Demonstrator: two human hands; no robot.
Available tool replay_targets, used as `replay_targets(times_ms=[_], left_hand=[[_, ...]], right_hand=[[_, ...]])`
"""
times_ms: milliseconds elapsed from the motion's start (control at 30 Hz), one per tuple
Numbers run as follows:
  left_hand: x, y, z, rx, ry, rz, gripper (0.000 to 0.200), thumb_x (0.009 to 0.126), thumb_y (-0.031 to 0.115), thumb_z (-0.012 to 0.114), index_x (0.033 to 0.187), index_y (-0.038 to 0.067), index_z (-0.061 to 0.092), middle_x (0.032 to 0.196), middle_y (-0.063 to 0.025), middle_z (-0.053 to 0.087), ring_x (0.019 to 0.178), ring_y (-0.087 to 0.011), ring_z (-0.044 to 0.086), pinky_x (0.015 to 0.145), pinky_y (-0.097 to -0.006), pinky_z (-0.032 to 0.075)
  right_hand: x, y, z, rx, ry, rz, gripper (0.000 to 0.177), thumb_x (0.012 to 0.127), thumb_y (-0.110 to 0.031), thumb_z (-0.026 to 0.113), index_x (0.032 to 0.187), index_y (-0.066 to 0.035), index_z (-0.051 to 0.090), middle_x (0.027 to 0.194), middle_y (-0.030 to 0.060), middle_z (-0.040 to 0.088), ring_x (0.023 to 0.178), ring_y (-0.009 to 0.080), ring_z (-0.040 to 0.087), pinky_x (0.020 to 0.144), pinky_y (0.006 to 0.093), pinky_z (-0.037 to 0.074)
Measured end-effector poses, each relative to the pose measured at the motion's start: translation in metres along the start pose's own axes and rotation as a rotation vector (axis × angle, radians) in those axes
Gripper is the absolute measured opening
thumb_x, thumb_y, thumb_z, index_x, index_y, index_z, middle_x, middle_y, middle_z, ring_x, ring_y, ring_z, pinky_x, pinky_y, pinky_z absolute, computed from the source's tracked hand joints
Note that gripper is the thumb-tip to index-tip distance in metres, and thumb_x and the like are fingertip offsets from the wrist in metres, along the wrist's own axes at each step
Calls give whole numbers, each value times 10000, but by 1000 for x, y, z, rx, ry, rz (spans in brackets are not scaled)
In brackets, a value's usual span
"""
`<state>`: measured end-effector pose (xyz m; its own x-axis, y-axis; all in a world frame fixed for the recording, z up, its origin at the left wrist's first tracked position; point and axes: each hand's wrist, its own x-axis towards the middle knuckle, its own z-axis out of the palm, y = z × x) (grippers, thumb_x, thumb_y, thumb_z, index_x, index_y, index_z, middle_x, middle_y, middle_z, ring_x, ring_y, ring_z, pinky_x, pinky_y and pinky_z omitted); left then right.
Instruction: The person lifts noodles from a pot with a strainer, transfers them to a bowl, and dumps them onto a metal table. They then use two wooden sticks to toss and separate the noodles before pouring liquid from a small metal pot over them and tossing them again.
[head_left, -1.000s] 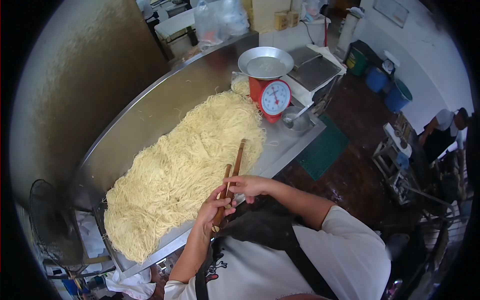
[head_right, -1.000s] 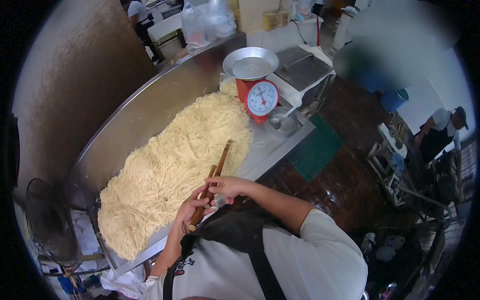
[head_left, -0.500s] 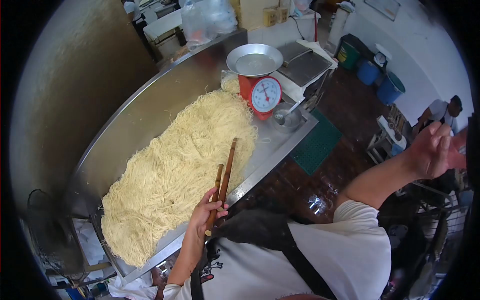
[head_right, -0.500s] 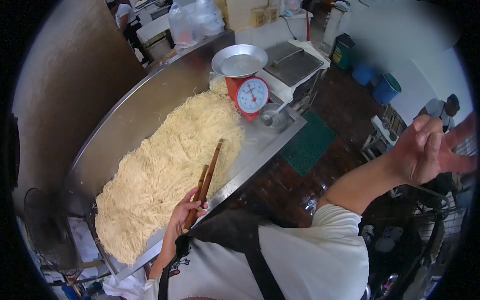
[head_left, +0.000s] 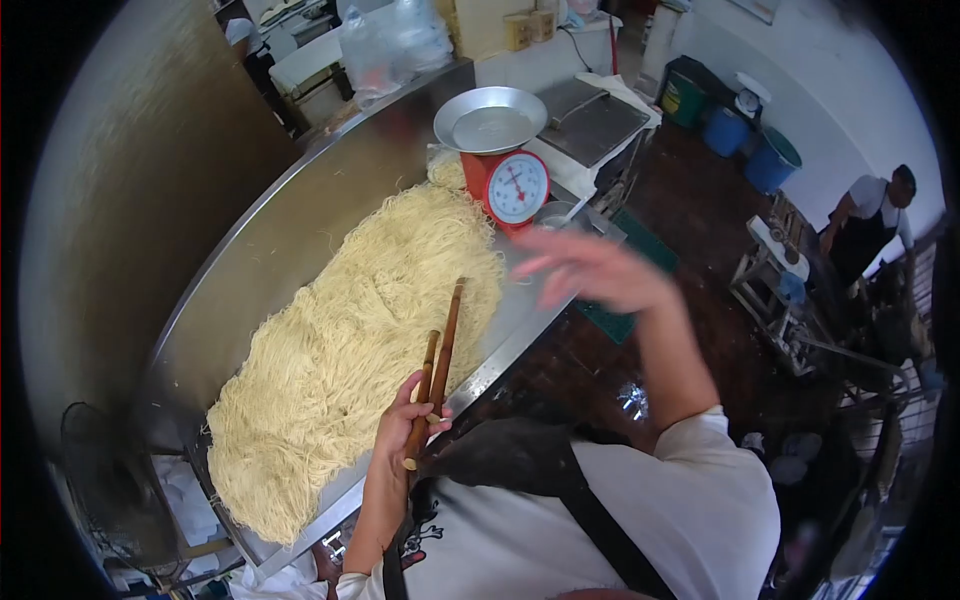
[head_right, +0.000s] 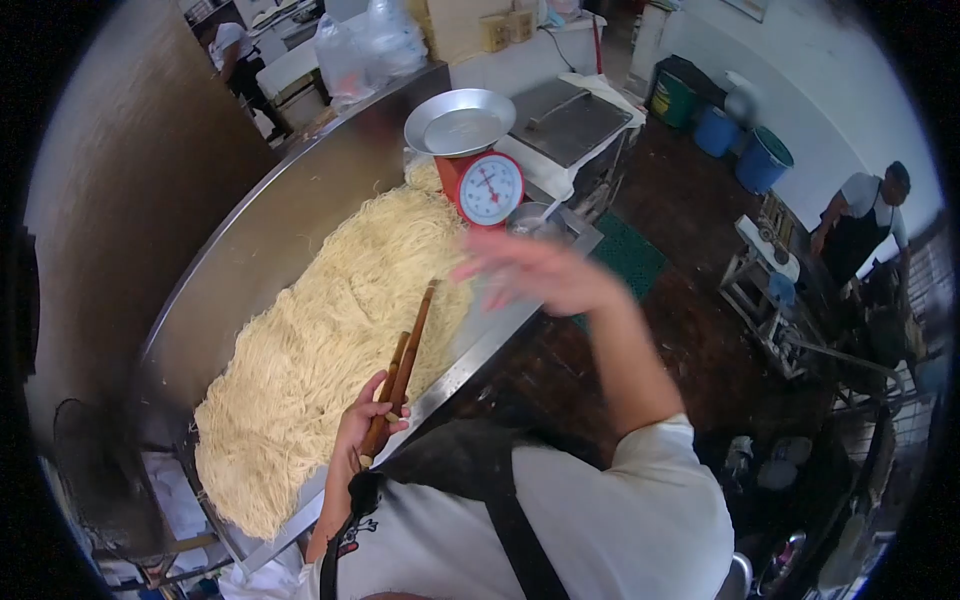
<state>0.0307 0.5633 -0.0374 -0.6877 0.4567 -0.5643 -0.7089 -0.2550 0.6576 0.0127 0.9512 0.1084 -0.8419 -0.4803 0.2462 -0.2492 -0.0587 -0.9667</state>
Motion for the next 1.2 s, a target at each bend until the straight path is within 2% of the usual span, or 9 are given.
replay_targets(times_ms=[100, 267, 533, 733, 867, 967, 1067, 1100, 1200], left_hand=[[1, 2, 6, 40, -22, 1, 790, 840, -54, 497, 1545, 134, 191, 1170, -264, 581, 918, -354, 672, 730, -438, 617], [15, 5, 4, 18, -17, 44, 828, 860, -35, 491, 1564, 126, 88, 1234, -276, 558, 912, -364, 678, 739, -452, 612], [-49, 30, -36, 284, 71, -101, 845, 827, -21, 597, 1550, 123, 185, 997, -145, 584, 694, -197, 616, 574, -345, 573], [-9, -30, -27, 284, 66, -247, 525, 761, -65, 561, 1272, 20, 479, 921, -82, 583, 605, -123, 553, 496, -243, 465], [20, -30, -40, 74, 30, -157, 261, 780, -50, 552, 1029, 23, 519, 868, -66, 586, 583, -98, 507, 444, -229, 418], [6, 0, -46, 178, 76, -177, 274, 796, -51, 550, 1057, 28, 525, 849, -52, 573, 573, -93, 480, 427, -227, 393], [4, 7, -64, 183, 61, -184, 327, 806, -56, 552, 1117, 38, 513, 862, -45, 574, 576, -87, 474, 427, -227, 397], [7, -1, -73, 162, 42, -186, 339, 808, -53, 555, 1132, 38, 510, 864, -46, 574, 576, -87, 474, 426, -226, 397], [10, -13, -74, 227, 61, -210, 413, 807, -13, 593, 1201, 38, 481, 799, -49, 574, 559, -87, 493, 418, -229, 402]], right_hand=[[23, 154, 72, -422, -242, 246, 583, 1047, -345, 441, 1547, -124, 239, 1318, 134, 565, 973, 186, 617, 901, 337, 493], [50, 194, 158, 258, -340, 574, 595, 1048, -444, 390, 1542, -144, 250, 1081, 114, 594, 824, 160, 601, 820, 329, 521], [50, 175, 111, 189, -191, 773, 602, 1002, -578, 395, 966, -33, 647, 929, 153, 702, 793, 239, 697, 756, 355, 575], [22, 204, 151, 143, 32, 931, 810, 924, -600, 555, 1433, -41, 266, 1267, 227, 541, 1097, 371, 607, 868, 494, 531], [39, 235, 186, 661, 134, 839, 750, 963, -427, 592, 1451, 6, 221, 1046, 189, 649, 967, 344, 649, 834, 500, 541], [57, 211, 174, 623, 143, 753, 624, 935, -385, 635, 1347, 26, 412, 894, 173, 671, 827, 299, 676, 784, 433, 559], [25, 348, 148, -431, -160, 470, 499, 917, -413, 636, 1121, 41, 599, 838, 197, 676, 771, 255, 685, 742, 379, 561], [17, 307, 155, -875, -33, 723, 542, 890, -510, 625, 775, 19, 665, 703, 181, 666, 649, 217, 677, 659, 355, 553], [14, 320, 164, -646, -350, 1023, 637, 877, -591, 579, 601, -19, 629, 562, 116, 636, 522, 219, 648, 600, 370, 542]])
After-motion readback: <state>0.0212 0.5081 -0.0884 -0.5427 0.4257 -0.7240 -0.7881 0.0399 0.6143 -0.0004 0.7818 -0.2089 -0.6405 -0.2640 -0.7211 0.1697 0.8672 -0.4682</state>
